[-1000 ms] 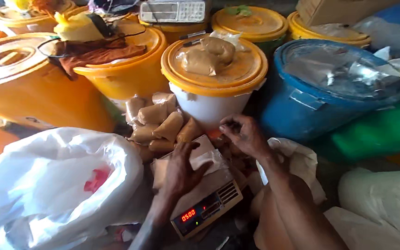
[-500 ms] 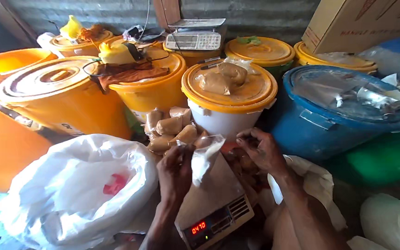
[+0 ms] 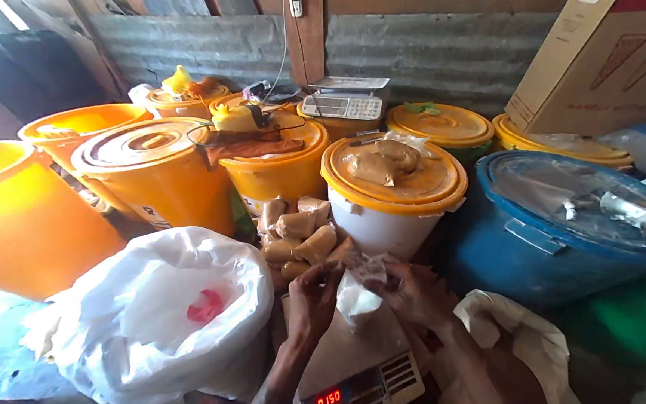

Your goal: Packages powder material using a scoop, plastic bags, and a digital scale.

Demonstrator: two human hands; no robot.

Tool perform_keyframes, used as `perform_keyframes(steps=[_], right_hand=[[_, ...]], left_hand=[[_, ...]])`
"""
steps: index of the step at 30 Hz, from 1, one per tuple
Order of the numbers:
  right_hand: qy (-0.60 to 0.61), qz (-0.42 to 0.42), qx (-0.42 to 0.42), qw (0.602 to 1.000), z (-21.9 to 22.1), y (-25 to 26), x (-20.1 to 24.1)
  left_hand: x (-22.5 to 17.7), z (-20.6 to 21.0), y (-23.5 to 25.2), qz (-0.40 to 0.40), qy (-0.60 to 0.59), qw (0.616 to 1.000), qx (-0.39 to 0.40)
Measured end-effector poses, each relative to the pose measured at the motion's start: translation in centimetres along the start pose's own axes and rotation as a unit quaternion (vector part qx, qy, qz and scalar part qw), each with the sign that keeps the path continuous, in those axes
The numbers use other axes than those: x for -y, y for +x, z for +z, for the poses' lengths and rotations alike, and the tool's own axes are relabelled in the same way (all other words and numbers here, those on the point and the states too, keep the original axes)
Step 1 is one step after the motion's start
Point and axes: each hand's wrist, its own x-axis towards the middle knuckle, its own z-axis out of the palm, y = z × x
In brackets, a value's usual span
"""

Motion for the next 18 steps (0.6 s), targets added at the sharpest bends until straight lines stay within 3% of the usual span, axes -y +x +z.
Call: perform_keyframes(steps=[4,6,11,18], right_hand=[[-0.004,-0.098,-0.103,0.990,1.1,0.3,0.1],[0.010,-0.084,-0.144,0.986,2.0,0.3,0.5],[0.006,-0.111,-0.132,0.985,3.9,-0.6,1.7],[0.041,0.003,-0.099,0.994,4.0,-0.6,2.4]], left_hand=[[-1.1,-1.5,0.6,0.100,-0.031,0.994,-0.003],[-0.9,-2.0,0.9,0.123,-0.050,0.991,-0.004],[-0.2,-2.3,1.1,0.124,-0.088,0.988,-0.024],[1.4,-3.8,0.8,-0.069,-0.037,0.983,0.165]])
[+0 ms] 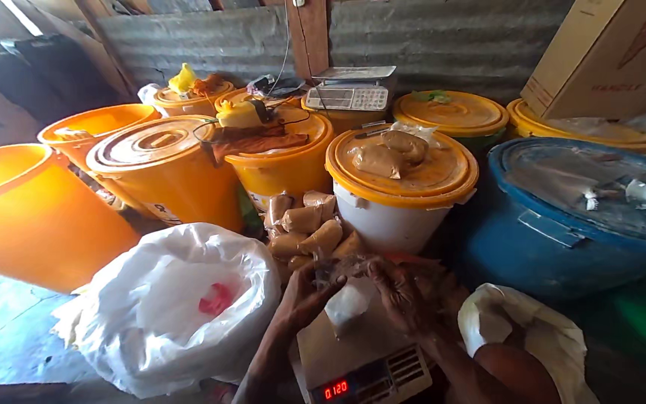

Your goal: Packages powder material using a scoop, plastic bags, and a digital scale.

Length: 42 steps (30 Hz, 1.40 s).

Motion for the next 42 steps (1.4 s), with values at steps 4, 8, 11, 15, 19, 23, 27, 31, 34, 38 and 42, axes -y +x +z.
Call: perform_keyframes(steps=[4,8,11,15,19,23,27,31,34,38,42], right_hand=[[-0.004,-0.046,-0.026,0.999,-2.2,0.6,1.6],[-0.045,-0.041,0.007,0.998,-1.9,0.8,0.7],[-0.106,-0.061,0.040,0.992,-0.2,0.3,-1.2],[-0.076,-0.096,-0.014,0.992,0.3,-0.3,-0.6],[-0.039,-0.146,-0.088,0.985,0.9,-1.0,0.1],[-0.054,-0.165,-0.103,0.979,2.2,-1.0,-1.3],[-0.035,-0.185,-0.096,0.977,1.6,-1.3,1.1],[-0.013,-0.055,0.033,0.998,1.9,-0.9,-0.2],[-0.126,0.007,0.133,0.983,2.6,-1.2,-0.5],[-0.133,-0.074,0.060,0.987,3.5,-1.5,-1.3],[-0.094,-0.064,0.057,0.992,3.0,-1.9,-0.9]], left_hand=[[0.7,0.7,-0.5,0.034,0.017,0.998,-0.054],[1.5,0.9,-0.3,0.024,0.057,0.998,-0.024],[0.7,1.2,-0.1,0.051,0.050,0.997,-0.032],[-0.1,1.2,-0.3,0.110,0.051,0.990,-0.069],[-0.5,1.0,-0.1,0.133,-0.123,0.983,-0.042],[-0.3,1.0,0.0,0.119,-0.048,0.991,-0.029],[-1.7,-0.1,-0.9,0.154,-0.054,0.986,-0.027],[-0.5,-0.9,-1.1,0.100,-0.100,0.988,-0.066],[-0.1,-0.4,-1.1,0.080,-0.135,0.984,-0.085],[0.0,-1.3,-1.3,0.031,-0.139,0.989,-0.031],[1.3,0.0,-2.3,-0.069,-0.061,0.995,0.046]])
